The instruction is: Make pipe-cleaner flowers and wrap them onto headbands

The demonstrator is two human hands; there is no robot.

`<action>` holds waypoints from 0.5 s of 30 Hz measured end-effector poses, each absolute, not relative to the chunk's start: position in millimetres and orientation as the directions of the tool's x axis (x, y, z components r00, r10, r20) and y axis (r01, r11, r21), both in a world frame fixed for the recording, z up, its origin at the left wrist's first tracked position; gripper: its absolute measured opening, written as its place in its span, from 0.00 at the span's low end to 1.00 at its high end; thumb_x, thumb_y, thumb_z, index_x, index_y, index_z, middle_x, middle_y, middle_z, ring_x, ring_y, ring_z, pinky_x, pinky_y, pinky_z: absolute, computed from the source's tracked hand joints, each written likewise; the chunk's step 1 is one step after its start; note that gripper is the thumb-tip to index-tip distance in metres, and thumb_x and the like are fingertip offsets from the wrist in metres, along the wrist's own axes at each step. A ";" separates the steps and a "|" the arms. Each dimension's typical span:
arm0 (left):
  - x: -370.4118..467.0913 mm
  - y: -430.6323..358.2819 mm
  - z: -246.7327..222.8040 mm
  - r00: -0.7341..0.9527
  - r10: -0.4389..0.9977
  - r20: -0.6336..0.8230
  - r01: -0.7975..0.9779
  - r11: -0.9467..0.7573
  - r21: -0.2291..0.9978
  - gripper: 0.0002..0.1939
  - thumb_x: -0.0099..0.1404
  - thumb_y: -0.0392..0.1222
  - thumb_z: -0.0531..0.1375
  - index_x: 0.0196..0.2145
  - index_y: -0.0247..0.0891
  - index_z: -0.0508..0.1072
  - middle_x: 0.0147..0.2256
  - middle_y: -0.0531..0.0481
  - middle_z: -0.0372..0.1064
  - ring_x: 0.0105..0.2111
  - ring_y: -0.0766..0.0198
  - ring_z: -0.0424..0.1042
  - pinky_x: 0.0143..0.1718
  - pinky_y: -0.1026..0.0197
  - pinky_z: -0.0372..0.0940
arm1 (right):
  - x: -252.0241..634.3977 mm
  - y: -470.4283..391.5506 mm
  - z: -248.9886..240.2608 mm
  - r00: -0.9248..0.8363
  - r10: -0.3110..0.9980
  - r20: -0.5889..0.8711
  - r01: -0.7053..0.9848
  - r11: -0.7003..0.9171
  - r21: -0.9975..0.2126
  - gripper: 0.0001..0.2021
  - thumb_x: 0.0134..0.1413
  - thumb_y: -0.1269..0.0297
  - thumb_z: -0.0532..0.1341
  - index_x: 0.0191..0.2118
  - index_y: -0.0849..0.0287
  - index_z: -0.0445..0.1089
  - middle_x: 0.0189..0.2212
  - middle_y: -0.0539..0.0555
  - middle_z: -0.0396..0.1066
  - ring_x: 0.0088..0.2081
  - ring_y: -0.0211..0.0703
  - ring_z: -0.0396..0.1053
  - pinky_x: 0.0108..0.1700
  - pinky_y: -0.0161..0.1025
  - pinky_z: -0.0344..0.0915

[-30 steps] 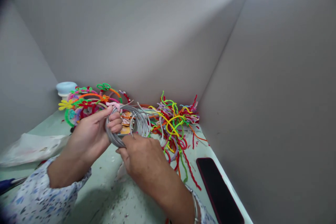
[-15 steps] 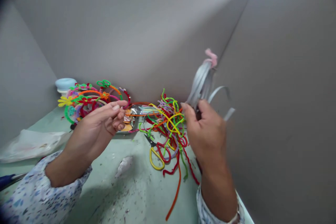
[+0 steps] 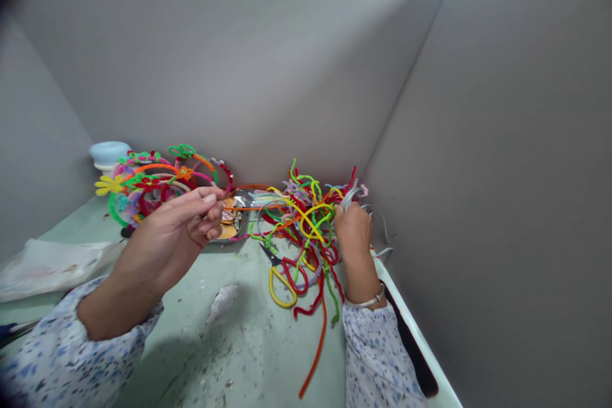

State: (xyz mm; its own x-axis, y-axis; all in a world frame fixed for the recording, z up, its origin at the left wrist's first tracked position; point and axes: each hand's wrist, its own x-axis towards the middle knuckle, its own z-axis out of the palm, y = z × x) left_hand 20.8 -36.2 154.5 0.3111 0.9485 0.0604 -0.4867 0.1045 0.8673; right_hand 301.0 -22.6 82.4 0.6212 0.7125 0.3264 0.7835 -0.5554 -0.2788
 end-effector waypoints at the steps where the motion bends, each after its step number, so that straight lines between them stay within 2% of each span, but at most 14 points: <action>1: 21.0 -36.2 153.9 0.311 0.949 0.060 -0.484 0.104 0.869 0.06 0.56 0.36 0.60 0.33 0.34 0.70 0.23 0.55 0.61 0.19 0.75 0.58 0.20 0.70 0.58 | 302.9 -21.4 78.9 0.630 0.713 0.309 0.776 -0.562 -0.286 0.21 0.57 0.56 0.54 0.42 0.70 0.72 0.34 0.71 0.74 0.40 0.58 0.72 0.37 0.42 0.61; 5: 21.4 -35.5 151.4 0.312 0.948 0.058 -0.472 0.102 0.875 0.06 0.56 0.37 0.60 0.33 0.34 0.70 0.23 0.55 0.61 0.20 0.74 0.58 0.20 0.71 0.58 | 309.4 -19.1 74.4 0.650 0.698 0.300 0.757 -0.558 -0.341 0.24 0.56 0.52 0.54 0.45 0.71 0.70 0.38 0.73 0.73 0.41 0.59 0.72 0.38 0.43 0.61; 9: 20.6 -32.7 149.3 0.312 0.948 0.058 -0.460 0.097 0.882 0.06 0.56 0.37 0.61 0.33 0.34 0.71 0.23 0.55 0.61 0.21 0.74 0.59 0.20 0.71 0.58 | 303.8 -31.5 97.9 0.634 0.586 0.505 0.773 -0.490 -0.402 0.24 0.58 0.54 0.51 0.48 0.70 0.68 0.39 0.71 0.72 0.40 0.56 0.71 0.39 0.44 0.61; 12: 22.5 -30.9 145.6 0.314 0.948 0.062 -0.458 0.094 0.884 0.07 0.56 0.38 0.61 0.33 0.35 0.71 0.23 0.56 0.60 0.20 0.74 0.59 0.20 0.71 0.58 | 285.1 -53.7 129.8 0.536 0.497 0.682 0.844 -0.325 -0.427 0.21 0.59 0.57 0.51 0.50 0.66 0.66 0.40 0.66 0.71 0.40 0.53 0.69 0.40 0.45 0.61; 15: 29.4 -33.5 138.1 0.319 0.946 0.066 -0.420 0.079 0.904 0.07 0.56 0.39 0.60 0.33 0.35 0.70 0.23 0.55 0.61 0.20 0.73 0.59 0.21 0.69 0.58 | 256.6 -79.0 155.6 0.508 0.445 0.738 0.842 -0.076 -0.534 0.25 0.59 0.53 0.51 0.59 0.59 0.55 0.39 0.60 0.71 0.35 0.47 0.68 0.36 0.42 0.61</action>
